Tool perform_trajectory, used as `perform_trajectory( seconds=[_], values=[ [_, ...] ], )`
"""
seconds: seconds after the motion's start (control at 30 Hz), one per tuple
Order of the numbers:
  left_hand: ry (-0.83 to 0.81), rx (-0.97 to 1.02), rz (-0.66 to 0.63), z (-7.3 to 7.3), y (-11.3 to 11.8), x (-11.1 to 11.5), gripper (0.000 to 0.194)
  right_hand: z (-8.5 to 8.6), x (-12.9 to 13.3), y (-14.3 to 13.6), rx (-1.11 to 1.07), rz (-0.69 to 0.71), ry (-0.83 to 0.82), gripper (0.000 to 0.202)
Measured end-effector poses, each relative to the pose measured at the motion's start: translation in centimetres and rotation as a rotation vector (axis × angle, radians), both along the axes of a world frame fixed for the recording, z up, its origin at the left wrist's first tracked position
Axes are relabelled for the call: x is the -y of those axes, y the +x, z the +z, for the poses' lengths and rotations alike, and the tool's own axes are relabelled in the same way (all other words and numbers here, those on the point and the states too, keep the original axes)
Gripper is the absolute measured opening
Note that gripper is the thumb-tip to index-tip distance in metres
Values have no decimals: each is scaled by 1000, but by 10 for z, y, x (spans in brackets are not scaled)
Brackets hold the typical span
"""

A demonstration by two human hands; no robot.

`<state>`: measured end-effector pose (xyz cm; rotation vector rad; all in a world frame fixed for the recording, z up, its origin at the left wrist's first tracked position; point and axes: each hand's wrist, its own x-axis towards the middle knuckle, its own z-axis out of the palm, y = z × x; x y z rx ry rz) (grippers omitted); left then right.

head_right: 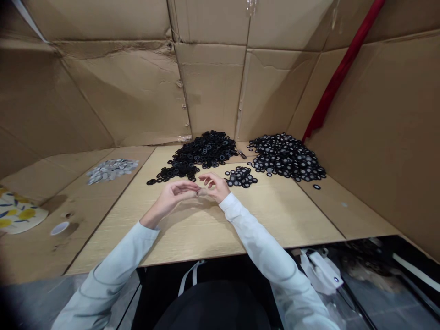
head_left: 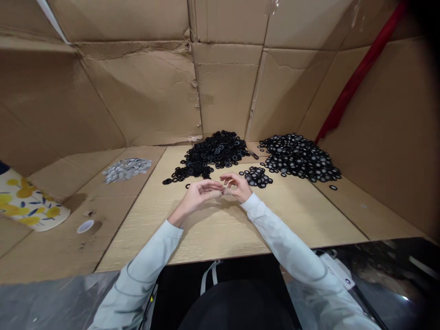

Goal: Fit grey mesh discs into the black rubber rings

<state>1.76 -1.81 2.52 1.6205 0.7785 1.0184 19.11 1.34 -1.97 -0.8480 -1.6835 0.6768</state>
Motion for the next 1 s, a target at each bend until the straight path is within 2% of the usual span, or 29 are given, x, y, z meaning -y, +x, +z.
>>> perform_trajectory(
  seconds=[0.17,0.37,0.53,0.7,0.8,1.0],
  values=[
    [25,-62,113,2,0,4,31,-2,-2,3,87,-44,84,41],
    [132,-160,129,-3,-1,2,27,1,1,7,188,-109,189,40],
    [297,-232,188,-7,3,5,20,5,4,6,203,-129,189,36],
    [345,-169,274,-10,8,8,18,9,5,5,153,-180,172,35],
    [362,-152,307,-14,8,6,15,11,7,4,126,-144,171,29],
    [366,-94,301,-18,7,3,13,12,14,-2,88,44,114,16]
  ],
)
